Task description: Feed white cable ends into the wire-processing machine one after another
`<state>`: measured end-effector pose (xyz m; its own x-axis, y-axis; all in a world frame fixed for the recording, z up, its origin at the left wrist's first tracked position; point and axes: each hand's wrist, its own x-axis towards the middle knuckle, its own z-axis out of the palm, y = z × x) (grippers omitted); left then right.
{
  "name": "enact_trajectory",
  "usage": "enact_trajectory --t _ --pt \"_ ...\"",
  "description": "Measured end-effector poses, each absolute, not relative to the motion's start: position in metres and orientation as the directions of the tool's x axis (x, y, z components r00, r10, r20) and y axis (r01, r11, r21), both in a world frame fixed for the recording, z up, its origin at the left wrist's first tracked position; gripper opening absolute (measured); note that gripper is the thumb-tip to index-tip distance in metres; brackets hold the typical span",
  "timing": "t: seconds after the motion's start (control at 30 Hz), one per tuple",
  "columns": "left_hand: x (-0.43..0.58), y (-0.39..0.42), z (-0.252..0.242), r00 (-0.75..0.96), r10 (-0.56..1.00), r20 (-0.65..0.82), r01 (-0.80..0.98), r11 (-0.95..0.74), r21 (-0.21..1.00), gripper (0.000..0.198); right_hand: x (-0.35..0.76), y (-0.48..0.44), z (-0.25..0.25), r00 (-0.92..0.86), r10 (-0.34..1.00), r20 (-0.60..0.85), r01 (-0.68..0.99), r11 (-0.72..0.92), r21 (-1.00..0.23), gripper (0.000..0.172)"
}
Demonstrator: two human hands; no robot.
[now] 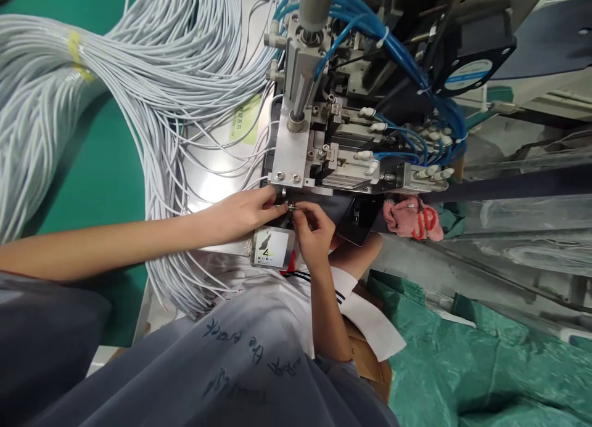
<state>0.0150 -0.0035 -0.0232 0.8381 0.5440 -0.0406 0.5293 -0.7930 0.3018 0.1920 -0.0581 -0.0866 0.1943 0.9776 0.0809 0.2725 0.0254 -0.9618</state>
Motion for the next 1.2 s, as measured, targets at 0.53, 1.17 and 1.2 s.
enact_trajectory --t 0.53,1.17,1.2 --pt "0.013 -0.005 -0.037 0.828 0.553 0.087 0.505 -0.805 0.312 0.026 0.206 -0.049 -0.067 -0.228 0.884 0.408 0.817 0.402 -0.414 0.009" --pt "0.014 -0.003 -0.037 0.826 0.558 0.075 0.497 -0.786 0.368 0.020 0.204 -0.051 -0.077 -0.277 0.763 0.585 0.829 0.497 -0.256 0.006" --pt "0.014 -0.003 -0.036 0.827 0.557 0.071 0.498 -0.786 0.366 0.020 0.204 -0.051 -0.078 -0.274 0.770 0.576 0.833 0.489 -0.257 0.005"
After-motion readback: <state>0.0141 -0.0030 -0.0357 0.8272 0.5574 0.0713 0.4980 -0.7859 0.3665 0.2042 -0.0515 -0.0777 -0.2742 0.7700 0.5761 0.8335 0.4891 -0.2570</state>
